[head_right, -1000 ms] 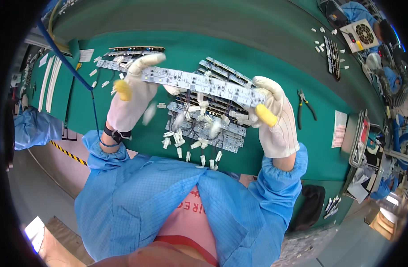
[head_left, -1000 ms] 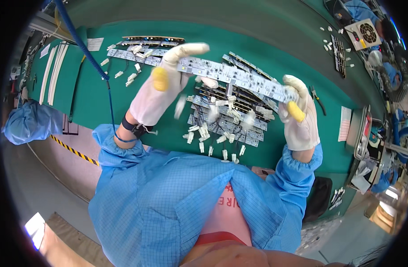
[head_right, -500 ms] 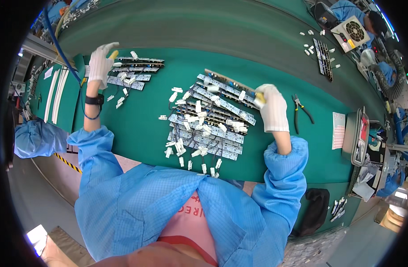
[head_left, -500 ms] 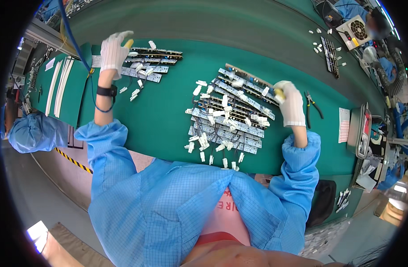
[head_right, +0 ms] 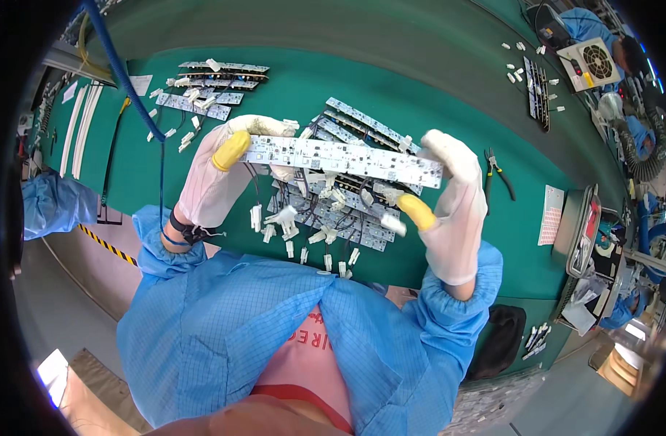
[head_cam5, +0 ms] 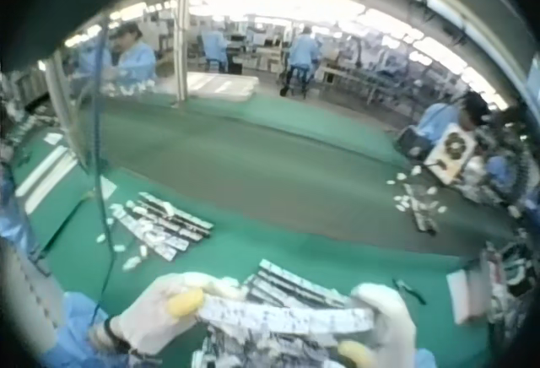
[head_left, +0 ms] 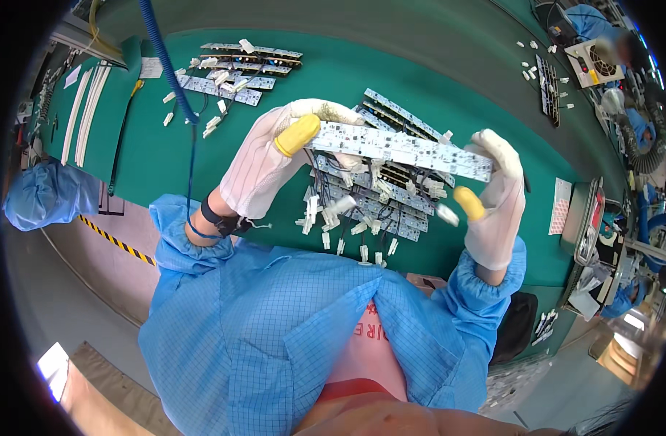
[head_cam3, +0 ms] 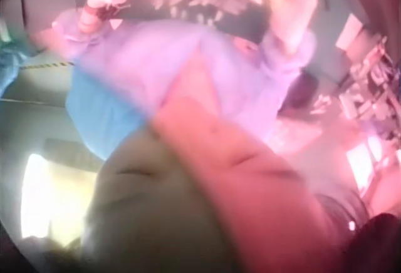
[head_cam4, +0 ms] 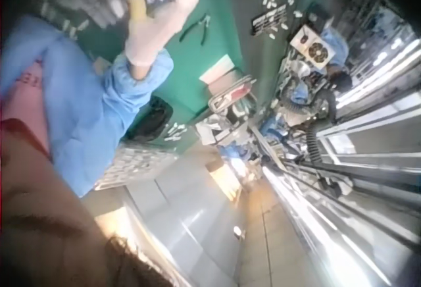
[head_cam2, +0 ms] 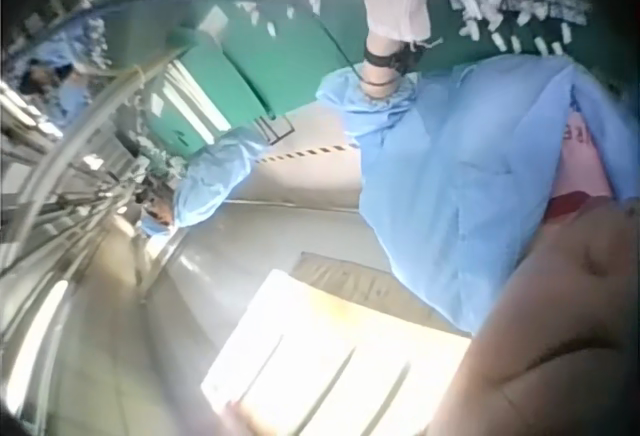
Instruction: Inspecting and assembling electronic components onto circuit board strips at a manufacturing station.
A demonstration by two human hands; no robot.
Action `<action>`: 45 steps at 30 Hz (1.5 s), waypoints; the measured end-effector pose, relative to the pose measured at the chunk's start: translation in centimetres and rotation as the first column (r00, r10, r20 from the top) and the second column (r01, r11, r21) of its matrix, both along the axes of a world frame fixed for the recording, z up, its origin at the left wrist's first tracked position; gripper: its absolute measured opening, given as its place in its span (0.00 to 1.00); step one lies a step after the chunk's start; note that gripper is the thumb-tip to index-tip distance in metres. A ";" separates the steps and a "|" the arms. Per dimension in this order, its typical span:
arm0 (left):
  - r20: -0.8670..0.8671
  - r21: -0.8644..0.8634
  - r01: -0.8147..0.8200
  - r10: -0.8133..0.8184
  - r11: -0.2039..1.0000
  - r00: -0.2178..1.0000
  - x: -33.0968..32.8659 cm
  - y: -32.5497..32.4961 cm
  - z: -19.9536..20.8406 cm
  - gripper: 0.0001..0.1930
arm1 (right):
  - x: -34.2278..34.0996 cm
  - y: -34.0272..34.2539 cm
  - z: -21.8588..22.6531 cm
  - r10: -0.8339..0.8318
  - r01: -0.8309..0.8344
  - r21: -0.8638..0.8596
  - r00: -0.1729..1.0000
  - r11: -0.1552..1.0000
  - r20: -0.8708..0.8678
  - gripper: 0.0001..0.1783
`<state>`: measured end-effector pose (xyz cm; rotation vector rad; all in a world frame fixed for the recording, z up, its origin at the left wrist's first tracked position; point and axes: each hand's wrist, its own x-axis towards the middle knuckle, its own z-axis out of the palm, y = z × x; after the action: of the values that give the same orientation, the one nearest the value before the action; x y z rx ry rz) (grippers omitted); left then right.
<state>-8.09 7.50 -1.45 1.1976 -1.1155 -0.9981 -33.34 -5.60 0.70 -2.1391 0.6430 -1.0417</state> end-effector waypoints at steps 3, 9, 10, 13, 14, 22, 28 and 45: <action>0.071 0.052 0.033 -0.037 0.998 0.997 0.2 0.1 1.1 0.28 | -1.7 -0.1 0.3 0.076 -0.080 0.376 0.997 0.923 0.024 0.26; 0.073 -0.216 -0.008 0.024 0.976 0.997 -0.5 -0.2 0.6 0.29 | -1.5 0.1 0.5 -0.067 0.054 0.592 0.998 0.804 0.001 0.20; 0.074 -0.215 -0.015 0.031 0.976 0.997 -0.4 0.0 0.3 0.29 | -1.6 0.0 0.8 -0.060 0.047 0.592 0.998 0.804 0.002 0.20; 0.205 -0.268 -0.064 0.122 0.961 0.971 -0.1 0.2 -0.3 0.27 | -1.8 0.0 1.4 -0.034 0.089 0.497 0.992 0.863 -0.119 0.26; 0.242 -0.254 -0.085 0.149 0.963 0.959 0.1 0.3 0.1 0.26 | -1.9 0.1 1.4 -0.028 0.084 0.499 0.993 0.862 -0.118 0.26; 0.283 -0.239 -0.095 0.163 0.966 0.945 0.8 0.4 0.8 0.24 | -2.2 0.5 1.4 -0.047 0.021 0.531 0.998 0.847 0.035 0.40; 0.097 -0.144 -0.136 0.151 0.980 0.984 1.4 0.9 0.6 0.28 | -2.5 0.7 2.2 -0.007 -0.024 0.614 0.999 0.789 0.048 0.47; 0.520 -0.011 -0.344 0.299 0.939 0.800 1.9 0.0 1.0 0.31 | -2.3 0.7 2.8 0.231 -0.303 0.630 0.953 0.715 0.196 0.30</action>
<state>-6.17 7.54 -0.48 1.7238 -1.2262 -0.4664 -35.67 -4.91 3.52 -1.4825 0.5224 -0.6258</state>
